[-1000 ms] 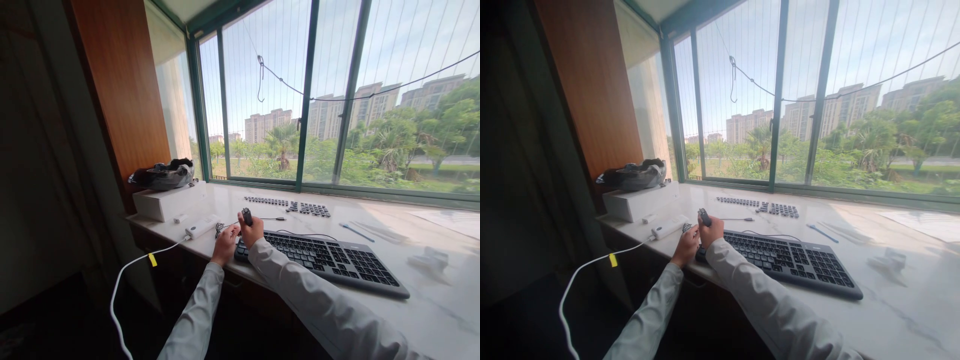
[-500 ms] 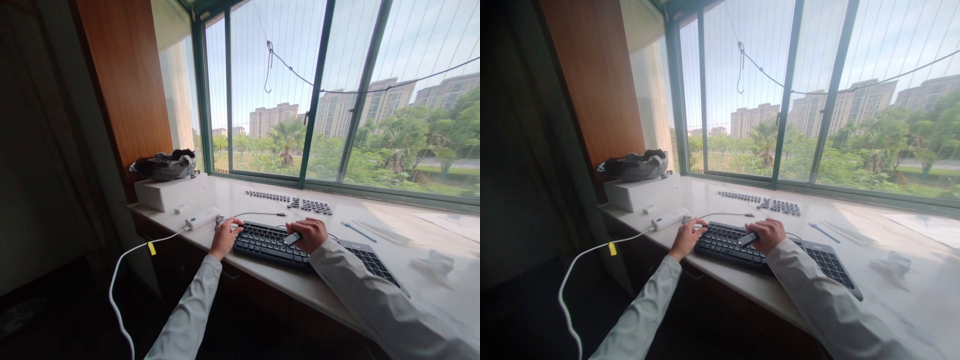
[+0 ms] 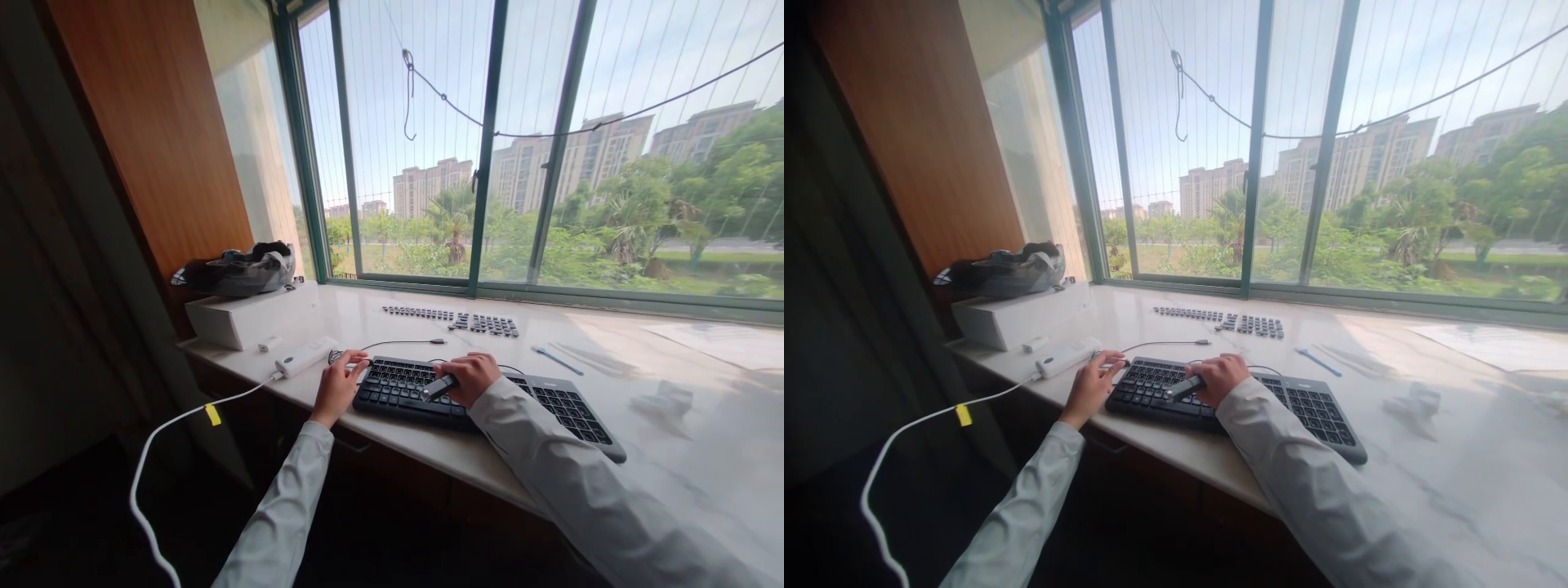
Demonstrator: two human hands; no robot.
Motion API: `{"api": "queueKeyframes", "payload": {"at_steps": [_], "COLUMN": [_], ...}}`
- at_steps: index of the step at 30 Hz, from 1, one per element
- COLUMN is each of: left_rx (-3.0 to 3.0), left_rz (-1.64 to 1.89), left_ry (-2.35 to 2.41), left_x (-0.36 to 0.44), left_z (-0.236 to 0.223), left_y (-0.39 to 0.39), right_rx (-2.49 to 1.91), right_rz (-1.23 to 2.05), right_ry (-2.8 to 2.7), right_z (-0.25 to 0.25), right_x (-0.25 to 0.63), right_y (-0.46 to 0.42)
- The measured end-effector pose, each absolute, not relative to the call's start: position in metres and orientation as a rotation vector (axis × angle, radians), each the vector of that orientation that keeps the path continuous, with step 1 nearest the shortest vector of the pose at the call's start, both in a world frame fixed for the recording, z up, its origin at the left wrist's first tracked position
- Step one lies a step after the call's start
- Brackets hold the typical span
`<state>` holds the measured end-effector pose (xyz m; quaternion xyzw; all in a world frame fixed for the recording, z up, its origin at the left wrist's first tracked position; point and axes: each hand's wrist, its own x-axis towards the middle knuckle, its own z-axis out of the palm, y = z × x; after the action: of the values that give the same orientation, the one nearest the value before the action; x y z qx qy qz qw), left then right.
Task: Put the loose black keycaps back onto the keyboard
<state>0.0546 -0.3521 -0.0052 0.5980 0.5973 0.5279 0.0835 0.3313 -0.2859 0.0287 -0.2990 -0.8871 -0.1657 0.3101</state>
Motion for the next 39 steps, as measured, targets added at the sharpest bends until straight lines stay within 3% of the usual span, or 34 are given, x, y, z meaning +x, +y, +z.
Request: {"api": "queueKeyframes", "payload": {"at_steps": [7, 19, 39], "left_rx": [1.634, 1.911, 2.184], "left_rz": [1.655, 1.362, 1.103], "left_ry": [1.724, 1.547, 1.528], "left_x": [0.060, 0.151, 0.137], "left_z": [0.004, 0.049, 0.062], "left_y": [-0.356, -0.371, -0.344], "right_rx": [-0.801, -0.597, -0.675], "right_rz": [-0.374, -0.420, -0.353], "right_ry": [-2.401, -2.358, -2.244], "right_z": [0.031, 0.029, 0.029], "right_x": [0.333, 0.333, 0.334], "right_y": [-0.287, -0.285, -0.281]}}
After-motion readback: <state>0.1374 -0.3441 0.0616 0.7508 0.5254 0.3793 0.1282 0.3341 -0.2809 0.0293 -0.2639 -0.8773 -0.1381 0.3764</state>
